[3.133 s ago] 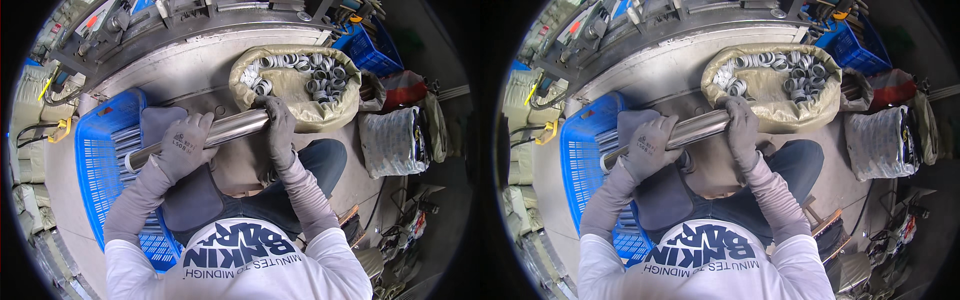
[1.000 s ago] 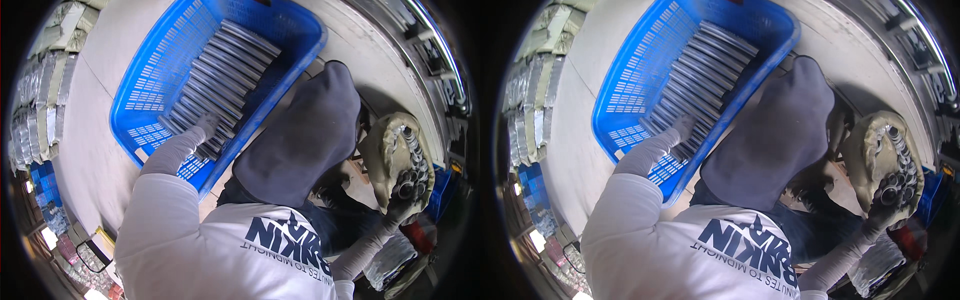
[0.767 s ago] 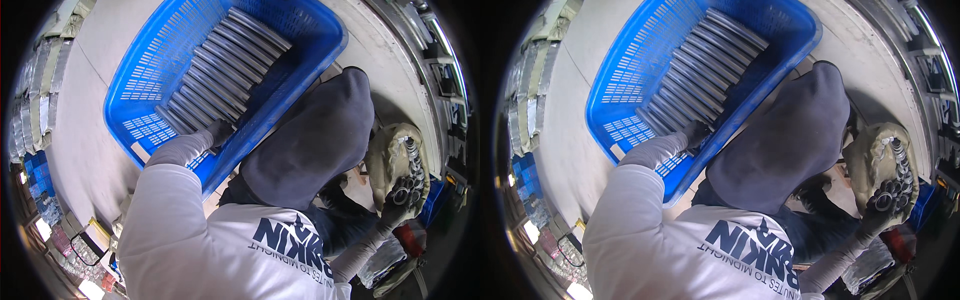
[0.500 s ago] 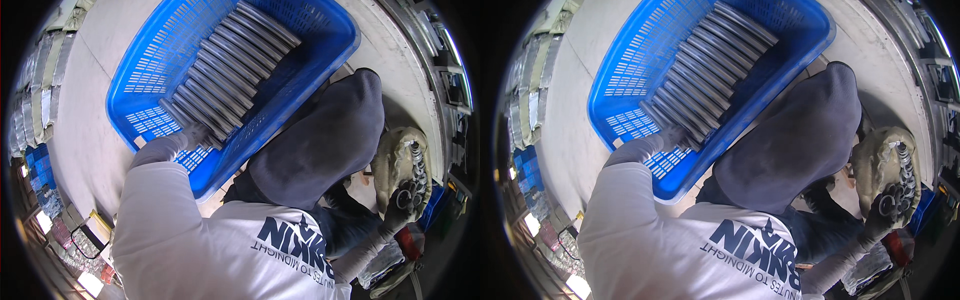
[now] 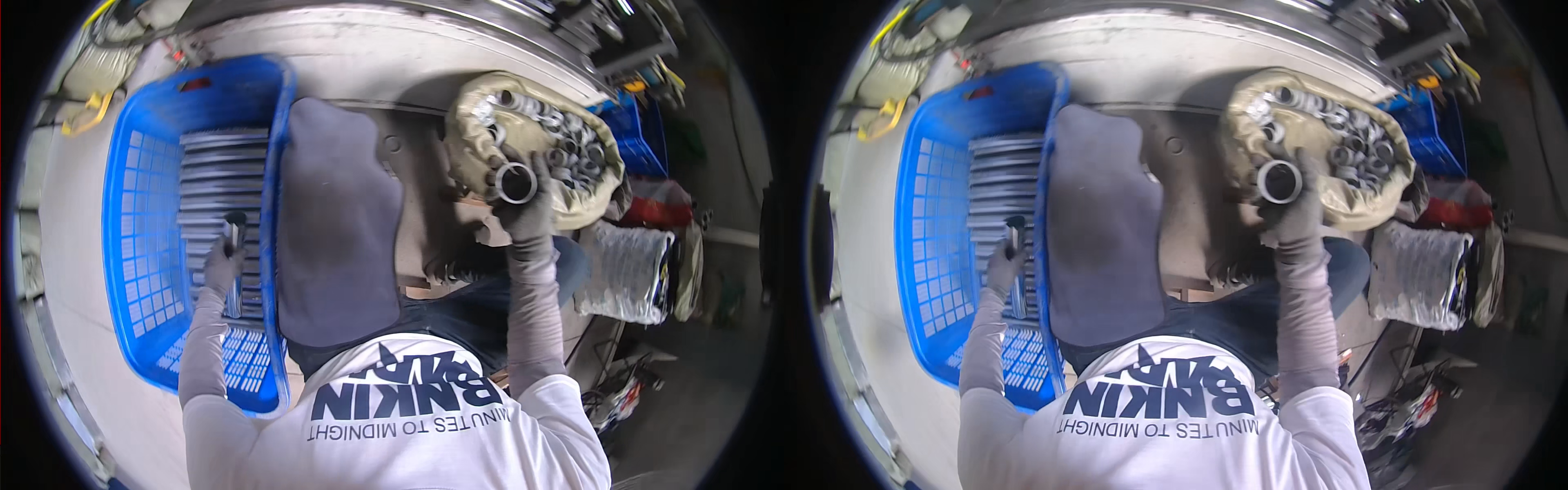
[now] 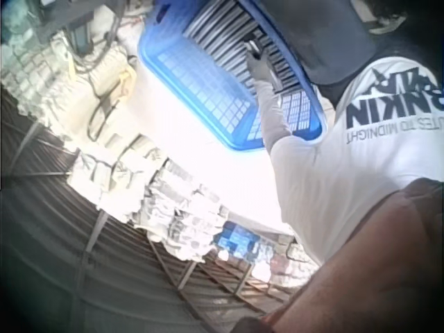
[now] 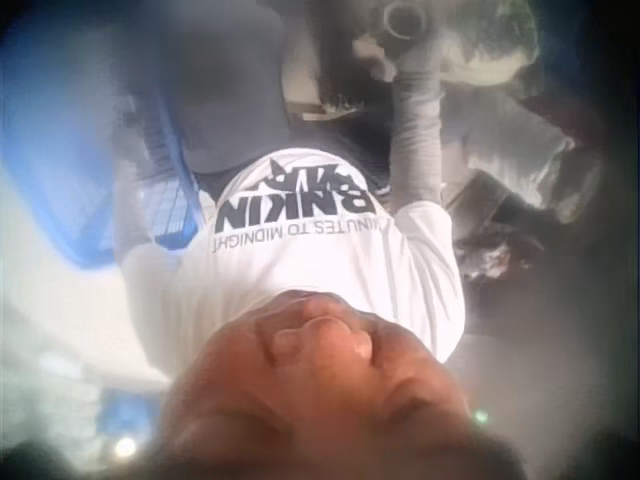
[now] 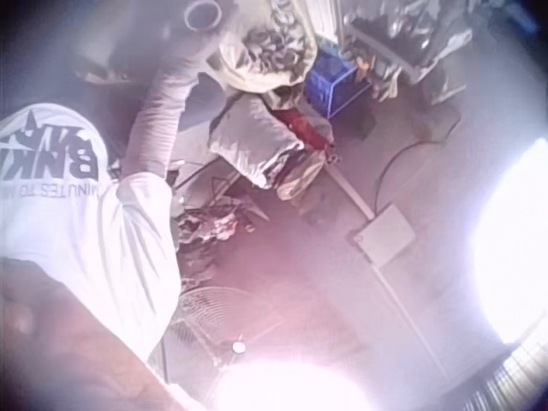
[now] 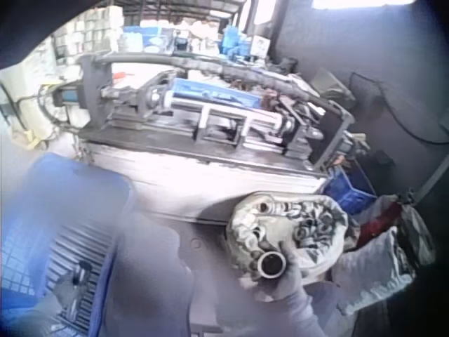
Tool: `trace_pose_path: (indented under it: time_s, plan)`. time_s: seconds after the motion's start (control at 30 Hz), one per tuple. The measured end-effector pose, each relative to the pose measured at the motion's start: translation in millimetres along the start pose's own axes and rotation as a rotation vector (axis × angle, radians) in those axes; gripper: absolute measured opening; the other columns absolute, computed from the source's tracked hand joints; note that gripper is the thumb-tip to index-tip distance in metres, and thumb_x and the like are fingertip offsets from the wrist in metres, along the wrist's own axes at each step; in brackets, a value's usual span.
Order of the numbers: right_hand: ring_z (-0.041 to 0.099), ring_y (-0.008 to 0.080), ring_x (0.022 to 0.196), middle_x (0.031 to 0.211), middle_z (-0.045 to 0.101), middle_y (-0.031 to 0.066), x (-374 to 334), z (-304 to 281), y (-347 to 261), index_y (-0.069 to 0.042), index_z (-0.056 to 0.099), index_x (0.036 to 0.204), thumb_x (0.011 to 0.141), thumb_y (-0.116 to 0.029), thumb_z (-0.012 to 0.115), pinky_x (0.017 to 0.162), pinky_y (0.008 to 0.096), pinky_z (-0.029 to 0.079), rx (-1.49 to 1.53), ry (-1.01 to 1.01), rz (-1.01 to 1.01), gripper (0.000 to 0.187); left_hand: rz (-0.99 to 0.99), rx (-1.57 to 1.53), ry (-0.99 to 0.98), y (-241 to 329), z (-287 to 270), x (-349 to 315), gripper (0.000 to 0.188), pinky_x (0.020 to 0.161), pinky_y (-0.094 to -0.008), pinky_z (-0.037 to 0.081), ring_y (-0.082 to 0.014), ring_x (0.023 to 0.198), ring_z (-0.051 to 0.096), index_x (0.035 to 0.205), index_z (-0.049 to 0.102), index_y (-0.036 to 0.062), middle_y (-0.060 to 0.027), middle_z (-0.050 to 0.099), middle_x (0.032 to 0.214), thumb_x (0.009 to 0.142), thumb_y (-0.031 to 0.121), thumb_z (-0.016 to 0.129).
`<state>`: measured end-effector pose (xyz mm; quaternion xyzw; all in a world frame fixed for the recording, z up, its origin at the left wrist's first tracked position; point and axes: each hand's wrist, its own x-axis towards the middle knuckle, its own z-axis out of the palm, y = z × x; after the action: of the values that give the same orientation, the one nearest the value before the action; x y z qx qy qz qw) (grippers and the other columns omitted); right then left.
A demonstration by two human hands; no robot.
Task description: The recorder is fitting metal rings onto the ends of long metal pipes at an industrial workstation.
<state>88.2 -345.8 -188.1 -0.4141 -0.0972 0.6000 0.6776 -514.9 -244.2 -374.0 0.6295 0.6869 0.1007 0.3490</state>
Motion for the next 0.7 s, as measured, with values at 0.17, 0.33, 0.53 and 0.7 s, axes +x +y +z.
trace_pose_path:
  time_s: [0.17, 0.33, 0.53, 0.7]
  plan:
    - [0.07, 0.0221, 0.083, 0.095, 0.072, 0.0119, -5, 10, 9, 0.001, 0.068, 0.114, 0.112, -0.045, 0.046, 0.071, 0.035, 0.059, 0.199, -0.053, 0.029, 0.051, 0.666, -0.027, 0.293, 259, -76, -21, 0.044, 0.082, -0.0447, 0.052, -0.0318, 0.095, 0.066, 0.12, 0.066, 0.0047, -0.015, 0.067, 0.106, 0.081, 0.018, 0.083]
    - [0.063, 0.0174, 0.074, 0.082, 0.067, 0.0075, -13, 30, 20, -0.001, 0.07, 0.104, 0.112, -0.038, 0.045, 0.072, 0.0284, 0.051, -0.036, 0.055, -0.167, 0.046, 1.226, 0.255, 0.102, 411, -38, -81, 0.062, 0.086, -0.0484, 0.051, -0.0365, 0.1, 0.063, 0.133, 0.062, 0.0042, -0.0169, 0.065, 0.11, 0.077, 0.022, 0.081]
    - [0.073, 0.0319, 0.092, 0.1, 0.076, 0.0139, -30, 43, 12, -0.002, 0.073, 0.109, 0.091, -0.011, 0.062, 0.085, 0.0426, 0.056, -1.127, 0.046, -0.833, 0.023, 1.16, 0.5, -0.152, 447, 25, -88, 0.062, 0.089, -0.0464, 0.051, -0.0344, 0.102, 0.067, 0.132, 0.06, 0.0019, -0.016, 0.067, 0.112, 0.079, 0.029, 0.079]
    - [0.072, 0.0332, 0.092, 0.1, 0.075, 0.0167, -26, 35, 17, -0.001, 0.074, 0.105, 0.096, -0.02, 0.055, 0.086, 0.04, 0.055, -0.981, 0.086, -0.736, 0.029, 1.186, 0.533, -0.162, 452, 31, -87, 0.066, 0.09, -0.0457, 0.052, -0.0343, 0.103, 0.067, 0.136, 0.057, 0.0015, -0.0164, 0.067, 0.113, 0.08, 0.029, 0.079]
